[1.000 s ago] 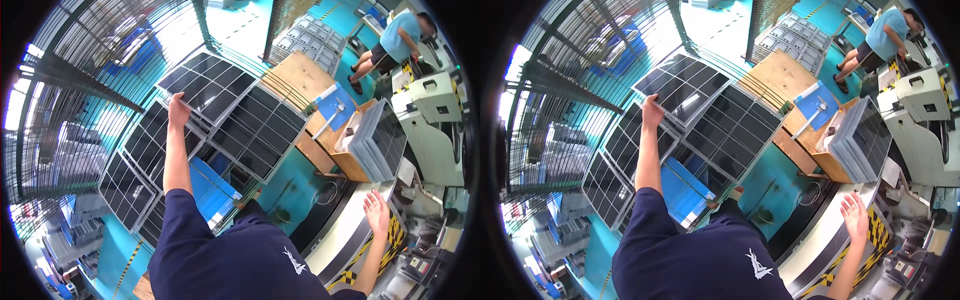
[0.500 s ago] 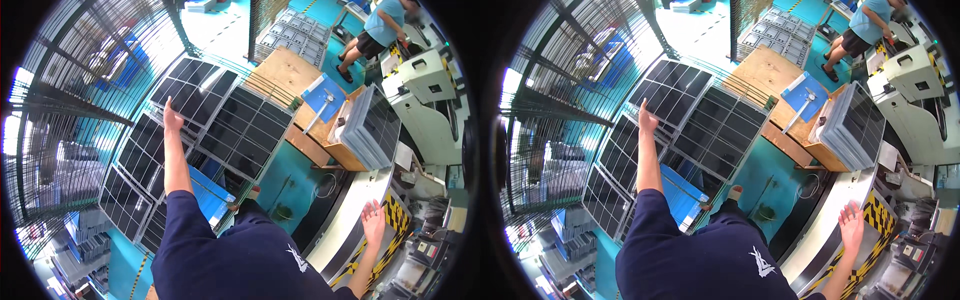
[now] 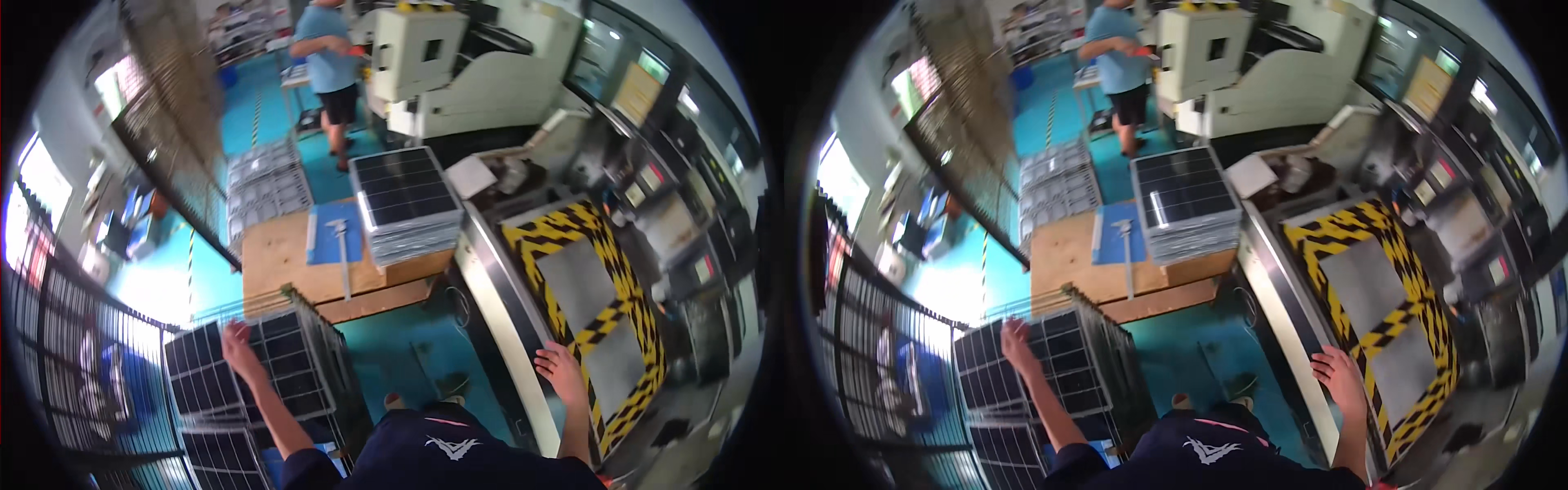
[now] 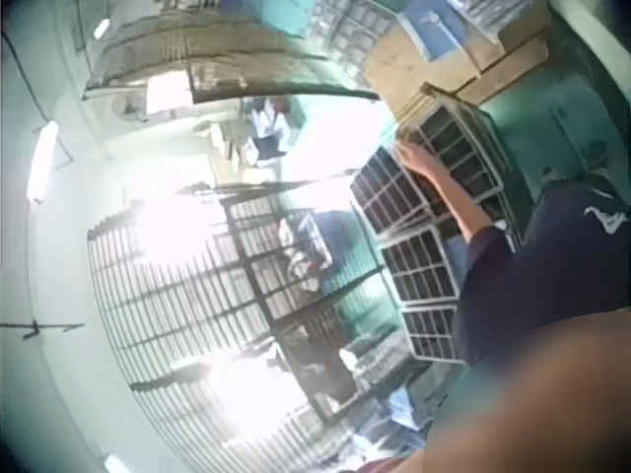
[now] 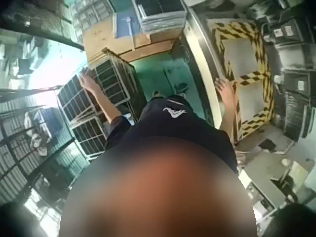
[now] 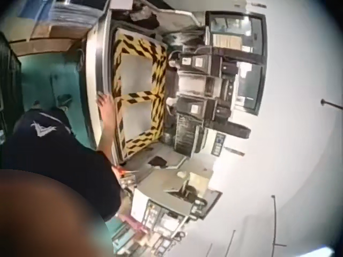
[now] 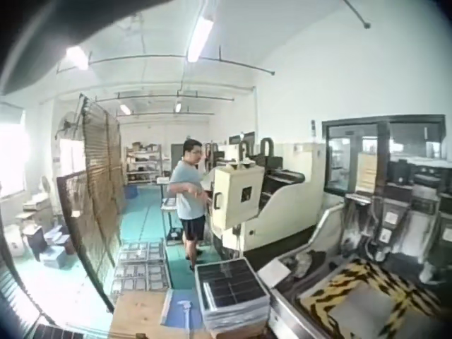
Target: Placing solar panels onto a manufacturing machine platform and using an air blower tool.
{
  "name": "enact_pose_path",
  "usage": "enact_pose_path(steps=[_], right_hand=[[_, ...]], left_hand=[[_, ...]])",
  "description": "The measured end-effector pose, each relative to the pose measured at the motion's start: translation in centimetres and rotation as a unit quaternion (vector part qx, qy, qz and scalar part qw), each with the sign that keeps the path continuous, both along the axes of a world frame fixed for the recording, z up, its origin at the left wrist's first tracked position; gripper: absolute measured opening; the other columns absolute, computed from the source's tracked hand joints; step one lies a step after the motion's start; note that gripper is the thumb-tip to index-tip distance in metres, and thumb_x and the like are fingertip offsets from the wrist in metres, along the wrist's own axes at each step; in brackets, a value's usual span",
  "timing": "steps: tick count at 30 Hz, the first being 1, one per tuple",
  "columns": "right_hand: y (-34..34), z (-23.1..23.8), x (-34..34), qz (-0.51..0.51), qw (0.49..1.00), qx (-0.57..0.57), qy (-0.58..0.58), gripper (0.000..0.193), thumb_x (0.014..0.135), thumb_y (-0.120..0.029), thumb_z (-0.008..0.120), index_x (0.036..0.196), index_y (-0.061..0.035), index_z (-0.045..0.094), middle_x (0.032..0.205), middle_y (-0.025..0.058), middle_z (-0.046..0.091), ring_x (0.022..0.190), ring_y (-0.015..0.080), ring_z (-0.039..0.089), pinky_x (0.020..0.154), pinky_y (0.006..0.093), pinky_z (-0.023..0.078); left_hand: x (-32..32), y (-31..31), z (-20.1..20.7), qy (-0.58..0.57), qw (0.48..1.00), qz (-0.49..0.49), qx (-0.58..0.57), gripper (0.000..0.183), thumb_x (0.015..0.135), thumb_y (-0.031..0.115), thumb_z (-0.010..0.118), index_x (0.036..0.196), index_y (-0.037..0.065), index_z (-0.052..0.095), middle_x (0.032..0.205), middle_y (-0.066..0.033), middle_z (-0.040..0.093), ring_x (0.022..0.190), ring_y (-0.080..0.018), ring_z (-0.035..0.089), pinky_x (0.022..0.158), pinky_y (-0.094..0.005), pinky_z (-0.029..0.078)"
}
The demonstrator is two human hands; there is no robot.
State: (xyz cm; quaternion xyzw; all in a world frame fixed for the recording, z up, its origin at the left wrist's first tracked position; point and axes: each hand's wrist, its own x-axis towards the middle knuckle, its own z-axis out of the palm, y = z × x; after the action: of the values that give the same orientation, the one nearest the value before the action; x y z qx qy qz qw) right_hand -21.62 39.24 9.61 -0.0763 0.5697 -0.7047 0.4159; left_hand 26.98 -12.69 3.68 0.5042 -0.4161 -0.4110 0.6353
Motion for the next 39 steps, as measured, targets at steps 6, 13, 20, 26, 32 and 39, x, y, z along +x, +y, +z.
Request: enact_pose_path(steps=[6, 13, 20, 26, 32, 39], right_hand=[[15.7, -2.2, 6.1, -0.358, 0.933, 0.03, -0.023, 0.037, 0.1, -0.039, 0.064, 0.119, -0.0085, 0.064, 0.111, 0.0063, 0.07, 0.102, 0.0216, 0.065, 0.091, 0.0372, 0.051], [25.5, -9.8, 18.4, -0.609, 0.72, 0.331, -0.031, 0.062, 0.096, -0.035, 0.075, 0.143, -0.0054, 0.046, 0.123, 0.0086, 0.057, 0.101, 0.0197, 0.06, 0.083, 0.037, 0.051], [29.9, -14.0, 16.5, -0.731, 0.462, 0.445, 0.233, 0.074, 0.09, -0.023, 0.084, 0.14, 0.007, 0.04, 0.121, 0.0162, 0.056, 0.106, 0.0235, 0.058, 0.094, 0.0364, 0.051], [32.2, -10.7, 15.3, -0.823, 0.46, 0.305, 0.132, 0.074, 0.091, -0.019, 0.082, 0.136, 0.007, 0.029, 0.102, 0.0203, 0.062, 0.081, 0.0273, 0.071, 0.07, 0.0348, 0.066], [36.0, -10.5, 17.9, -0.787, 0.511, 0.334, 0.094, 0.045, 0.093, -0.023, 0.081, 0.122, 0.003, 0.06, 0.097, 0.0116, 0.071, 0.067, 0.0193, 0.064, 0.059, 0.0275, 0.056], [24.3, -3.7, 13.1, -0.615, 0.702, 0.314, 0.173, 0.036, 0.109, -0.038, 0.055, 0.114, -0.0047, 0.066, 0.072, 0.0011, 0.06, 0.06, 0.0117, 0.058, 0.054, 0.027, 0.044]], left_hand=[[-23.0, -0.9, 7.5, -0.008, 0.953, -0.282, -0.11, 0.042, 0.111, 0.031, 0.052, 0.117, -0.005, 0.07, 0.093, -0.0075, 0.07, 0.089, -0.0147, 0.066, 0.084, -0.0315, 0.055], [-42.4, 6.3, 18.0, 0.243, 0.821, -0.516, -0.024, 0.037, 0.111, 0.031, 0.052, 0.117, -0.001, 0.069, 0.099, -0.0058, 0.068, 0.093, -0.0168, 0.061, 0.092, -0.0332, 0.05], [-54.7, 18.5, 21.1, 0.39, 0.591, -0.682, 0.181, 0.036, 0.109, 0.025, 0.051, 0.131, -0.001, 0.057, 0.102, -0.0074, 0.066, 0.094, -0.0204, 0.059, 0.099, -0.0405, 0.048], [-59.3, 28.8, 20.5, 0.48, 0.295, -0.796, 0.224, 0.075, 0.107, 0.057, 0.036, 0.163, 0.008, 0.025, 0.167, -0.0169, 0.031, 0.15, -0.0378, 0.034, 0.129, -0.0562, 0.018], [-60.6, 34.2, 20.6, 0.447, 0.273, -0.821, 0.226, 0.081, 0.105, 0.064, 0.031, 0.163, 0.009, 0.025, 0.17, -0.0129, 0.026, 0.156, -0.0345, 0.023, 0.129, -0.0577, 0.014], [-64.8, 36.4, 19.7, 0.39, 0.241, -0.855, 0.241, 0.083, 0.106, 0.064, 0.033, 0.163, 0.003, 0.023, 0.169, -0.0198, 0.023, 0.155, -0.0403, 0.024, 0.127, -0.0607, 0.02]])
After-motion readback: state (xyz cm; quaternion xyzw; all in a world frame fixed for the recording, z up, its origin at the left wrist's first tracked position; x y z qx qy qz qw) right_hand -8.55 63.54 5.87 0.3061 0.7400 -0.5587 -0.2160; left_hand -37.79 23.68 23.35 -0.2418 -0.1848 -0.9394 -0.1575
